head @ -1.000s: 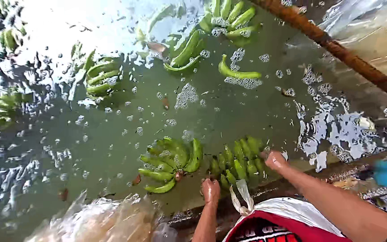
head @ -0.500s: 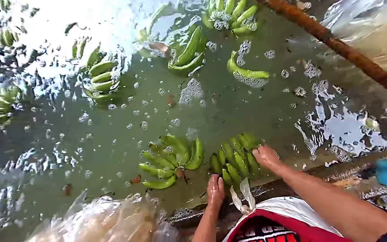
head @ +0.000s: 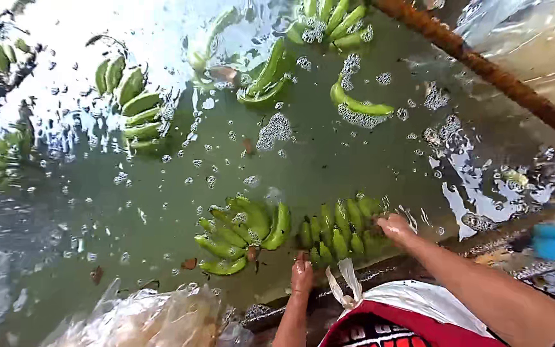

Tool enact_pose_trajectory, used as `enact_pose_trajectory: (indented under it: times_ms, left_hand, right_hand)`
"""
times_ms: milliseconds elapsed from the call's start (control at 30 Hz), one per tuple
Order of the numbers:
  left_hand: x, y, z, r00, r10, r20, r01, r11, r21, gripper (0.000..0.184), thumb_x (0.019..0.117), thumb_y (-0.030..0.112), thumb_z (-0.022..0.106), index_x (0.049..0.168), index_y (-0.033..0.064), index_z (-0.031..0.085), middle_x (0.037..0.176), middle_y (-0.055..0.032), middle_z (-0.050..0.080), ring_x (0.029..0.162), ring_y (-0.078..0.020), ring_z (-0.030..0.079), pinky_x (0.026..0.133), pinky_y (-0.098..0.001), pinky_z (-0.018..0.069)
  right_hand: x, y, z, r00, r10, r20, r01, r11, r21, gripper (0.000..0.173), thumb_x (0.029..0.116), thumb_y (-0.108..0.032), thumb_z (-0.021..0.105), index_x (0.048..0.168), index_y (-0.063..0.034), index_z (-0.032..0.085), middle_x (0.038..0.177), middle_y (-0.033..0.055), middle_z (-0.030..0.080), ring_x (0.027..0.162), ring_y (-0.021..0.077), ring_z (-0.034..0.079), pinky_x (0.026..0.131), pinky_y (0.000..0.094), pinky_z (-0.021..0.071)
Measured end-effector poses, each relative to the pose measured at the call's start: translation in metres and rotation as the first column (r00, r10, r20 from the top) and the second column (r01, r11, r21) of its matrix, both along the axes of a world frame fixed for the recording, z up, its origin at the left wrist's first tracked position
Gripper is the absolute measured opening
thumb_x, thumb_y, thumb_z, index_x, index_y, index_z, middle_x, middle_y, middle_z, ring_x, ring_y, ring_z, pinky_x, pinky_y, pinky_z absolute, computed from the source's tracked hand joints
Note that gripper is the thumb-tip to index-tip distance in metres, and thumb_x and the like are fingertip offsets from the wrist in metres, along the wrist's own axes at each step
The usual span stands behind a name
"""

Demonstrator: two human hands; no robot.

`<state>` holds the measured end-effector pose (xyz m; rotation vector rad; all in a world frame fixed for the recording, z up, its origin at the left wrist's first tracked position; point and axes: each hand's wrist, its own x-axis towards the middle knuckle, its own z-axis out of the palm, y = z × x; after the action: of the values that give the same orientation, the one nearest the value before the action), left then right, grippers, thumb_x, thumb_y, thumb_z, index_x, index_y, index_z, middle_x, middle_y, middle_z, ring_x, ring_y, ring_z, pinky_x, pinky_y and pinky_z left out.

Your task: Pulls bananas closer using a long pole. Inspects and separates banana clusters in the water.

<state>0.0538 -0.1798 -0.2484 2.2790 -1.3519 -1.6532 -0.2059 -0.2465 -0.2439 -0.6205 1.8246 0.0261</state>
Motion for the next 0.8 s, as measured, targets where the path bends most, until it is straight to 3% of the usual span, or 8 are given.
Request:
enact_pose_trajectory:
  times_ms: [100,133,200,333,433,533,700,800]
  left_hand:
    - [-0.001,-0.002,-0.001,0.998,0.006,0.066,-0.006,1.000,-0.007,0.039,0.1077,0.005,0.042,0.139,-0.0177,0.048,0.145,-0.0375,0.049,0.140,-0.0457,0.045,0.120,-0.0497,0.0325]
    - [-0.002,-0.002,-0.004,0.996,-0.009,0.092,0.012,0.999,-0.032,0.041,0.1073,0.003,0.041,0.141,-0.0198,0.045,0.147,-0.0393,0.045,0.143,-0.0473,0.042,0.121,-0.0491,0.0298]
    - [-0.006,-0.009,-0.003,0.984,-0.030,0.174,0.027,0.999,0.025,0.041,0.1086,0.003,0.037,0.143,-0.0187,0.043,0.151,-0.0386,0.041,0.146,-0.0475,0.037,0.123,-0.0496,0.0270]
    - [-0.015,-0.018,-0.002,0.983,0.142,0.120,-0.120,0.977,-0.179,0.043,0.1102,0.011,0.035,0.135,-0.0200,0.051,0.141,-0.0395,0.051,0.139,-0.0469,0.046,0.120,-0.0505,0.0321]
    - [-0.018,-0.028,0.003,0.990,0.090,0.105,-0.078,0.990,-0.116,0.038,0.1091,0.011,0.040,0.128,-0.0184,0.056,0.132,-0.0369,0.057,0.130,-0.0445,0.054,0.114,-0.0504,0.0393]
    - [-0.018,-0.027,-0.001,0.984,0.148,0.094,-0.139,0.986,-0.095,0.036,0.1084,0.009,0.041,0.128,-0.0181,0.054,0.130,-0.0362,0.058,0.127,-0.0422,0.056,0.112,-0.0483,0.0413]
    - [-0.003,-0.018,-0.006,0.988,0.155,-0.026,-0.156,0.984,-0.080,0.034,0.1066,0.007,0.043,0.125,-0.0173,0.057,0.123,-0.0336,0.062,0.121,-0.0388,0.060,0.107,-0.0483,0.0442]
    - [-0.004,-0.024,-0.006,0.990,0.138,-0.012,-0.139,0.989,-0.041,0.035,0.1085,0.008,0.042,0.130,-0.0175,0.053,0.126,-0.0344,0.061,0.121,-0.0397,0.060,0.107,-0.0474,0.0454]
  right_hand:
    - [-0.007,0.013,-0.004,0.994,-0.104,0.040,0.106,0.994,-0.035,0.041,0.1073,-0.021,0.054,0.140,0.0047,0.052,0.128,0.0290,0.059,0.108,0.0382,0.064,0.091,0.0534,0.0530]
    - [-0.007,0.014,-0.003,0.998,-0.045,0.048,0.047,0.998,-0.044,0.042,0.1063,-0.019,0.056,0.141,0.0041,0.050,0.130,0.0289,0.058,0.108,0.0382,0.064,0.091,0.0528,0.0532]
    - [-0.008,0.010,-0.001,0.985,0.167,0.037,-0.163,0.984,-0.078,0.046,0.1055,-0.021,0.058,0.142,0.0061,0.051,0.137,0.0305,0.056,0.125,0.0414,0.058,0.105,0.0547,0.0456]
    - [-0.002,-0.005,0.007,0.889,0.454,-0.051,-0.457,0.882,-0.116,0.046,0.1084,-0.029,0.050,0.136,0.0070,0.057,0.138,0.0326,0.056,0.132,0.0470,0.053,0.111,0.0606,0.0387]
    - [0.009,-0.016,0.012,0.872,0.485,-0.074,-0.490,0.865,-0.106,0.048,0.1110,-0.029,0.043,0.135,0.0090,0.057,0.143,0.0318,0.053,0.136,0.0459,0.050,0.113,0.0596,0.0365]
    - [0.019,-0.027,0.012,0.810,0.578,-0.097,-0.583,0.811,-0.039,0.050,0.1129,-0.031,0.036,0.136,0.0071,0.057,0.139,0.0316,0.056,0.134,0.0460,0.052,0.110,0.0605,0.0395]
    - [0.028,-0.034,0.014,0.766,0.630,-0.126,-0.627,0.776,0.068,0.042,0.1091,-0.018,0.038,0.128,0.0125,0.059,0.136,0.0323,0.058,0.132,0.0466,0.053,0.106,0.0615,0.0410]
    - [0.024,-0.031,0.013,0.781,0.610,-0.132,-0.605,0.792,0.076,0.047,0.1119,-0.024,0.034,0.131,0.0126,0.057,0.137,0.0342,0.057,0.133,0.0475,0.053,0.107,0.0619,0.0398]
